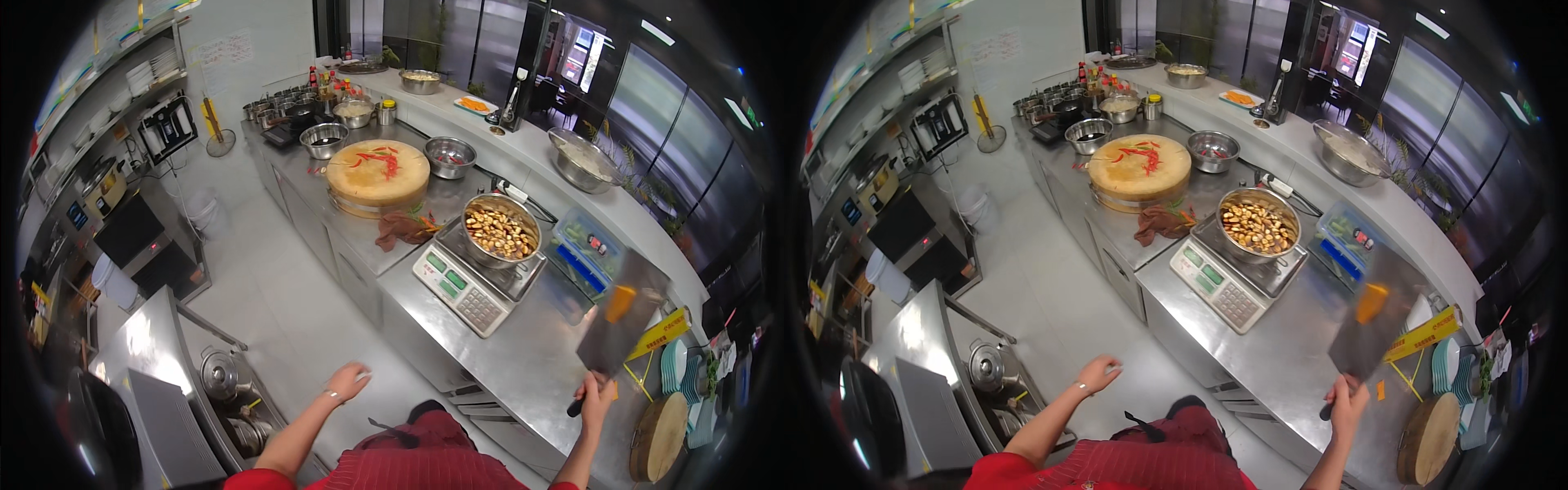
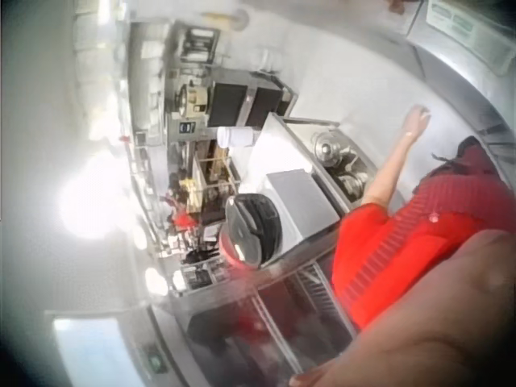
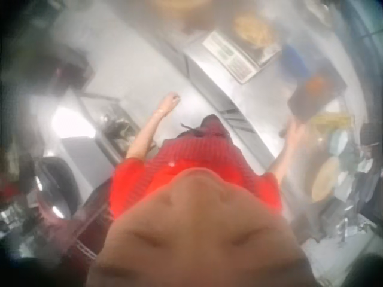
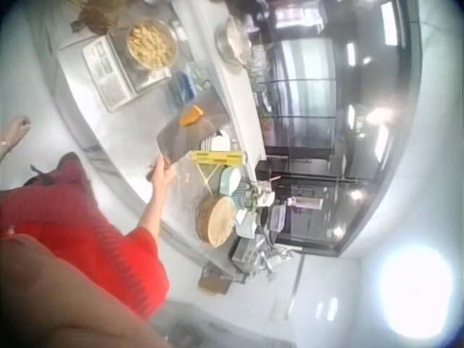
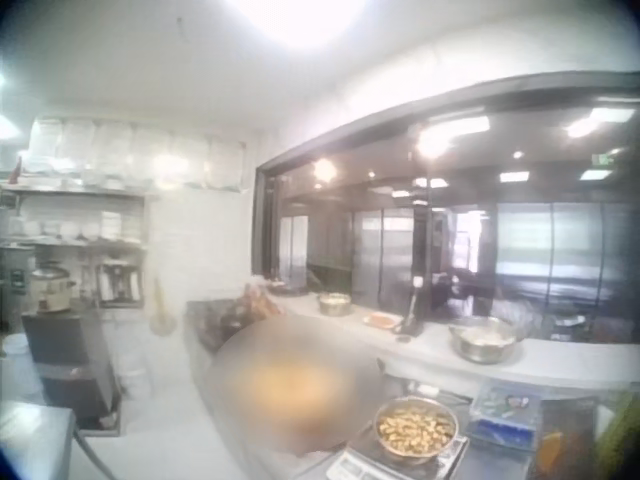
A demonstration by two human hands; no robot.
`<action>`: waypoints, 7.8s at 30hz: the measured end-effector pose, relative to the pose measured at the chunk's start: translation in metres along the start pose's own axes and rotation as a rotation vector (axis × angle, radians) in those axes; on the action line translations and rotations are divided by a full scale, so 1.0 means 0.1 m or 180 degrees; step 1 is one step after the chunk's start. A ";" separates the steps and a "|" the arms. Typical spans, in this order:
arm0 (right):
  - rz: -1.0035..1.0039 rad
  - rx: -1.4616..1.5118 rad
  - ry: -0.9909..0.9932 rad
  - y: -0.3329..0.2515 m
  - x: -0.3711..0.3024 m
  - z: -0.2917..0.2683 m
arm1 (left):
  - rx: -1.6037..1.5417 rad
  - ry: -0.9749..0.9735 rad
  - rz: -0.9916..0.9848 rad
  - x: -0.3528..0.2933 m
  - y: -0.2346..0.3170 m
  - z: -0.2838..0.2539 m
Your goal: The person slices red and green chili peppers into thin strips on a round wooden cutting board using a cleaver. The sliced pieces accumulate on the board throughout the clip.
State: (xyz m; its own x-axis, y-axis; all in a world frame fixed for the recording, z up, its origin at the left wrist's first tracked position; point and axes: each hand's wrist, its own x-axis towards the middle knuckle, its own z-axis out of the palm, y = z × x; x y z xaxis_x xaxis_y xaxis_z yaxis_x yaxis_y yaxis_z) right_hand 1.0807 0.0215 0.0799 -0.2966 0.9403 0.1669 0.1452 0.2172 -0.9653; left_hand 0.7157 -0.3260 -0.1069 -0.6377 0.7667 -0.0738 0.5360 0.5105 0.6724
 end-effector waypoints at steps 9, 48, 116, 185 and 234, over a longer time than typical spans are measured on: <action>0.1231 -0.0543 -0.1813 0.05 0.66 2.70 | -0.0191 0.0311 0.0420 1.98 -0.17 -0.87; 0.3001 -0.0072 -0.0639 -0.79 1.67 7.46 | -0.0230 -0.1335 0.2610 7.01 -1.74 -3.16; 0.2477 -0.1048 0.0155 -0.30 1.65 7.27 | -0.0049 -0.0288 0.1754 6.93 -2.03 -3.29; 0.1463 -0.2871 -0.1855 -0.69 1.81 7.61 | -0.0117 -0.0268 0.3063 6.76 -2.16 -2.70; 0.1124 -0.2668 -0.1887 -0.54 2.17 7.84 | -0.0186 -0.0330 0.3023 6.75 -2.19 -2.73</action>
State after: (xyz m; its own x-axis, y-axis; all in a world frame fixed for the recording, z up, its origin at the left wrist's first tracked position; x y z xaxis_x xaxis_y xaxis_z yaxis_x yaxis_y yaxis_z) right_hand 0.2687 0.0080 0.0111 -0.4876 0.7574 -0.4341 0.8435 0.2805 -0.4580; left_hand 0.0168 -0.0261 -0.1027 0.1030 0.8827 0.4585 0.7739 -0.3606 0.5205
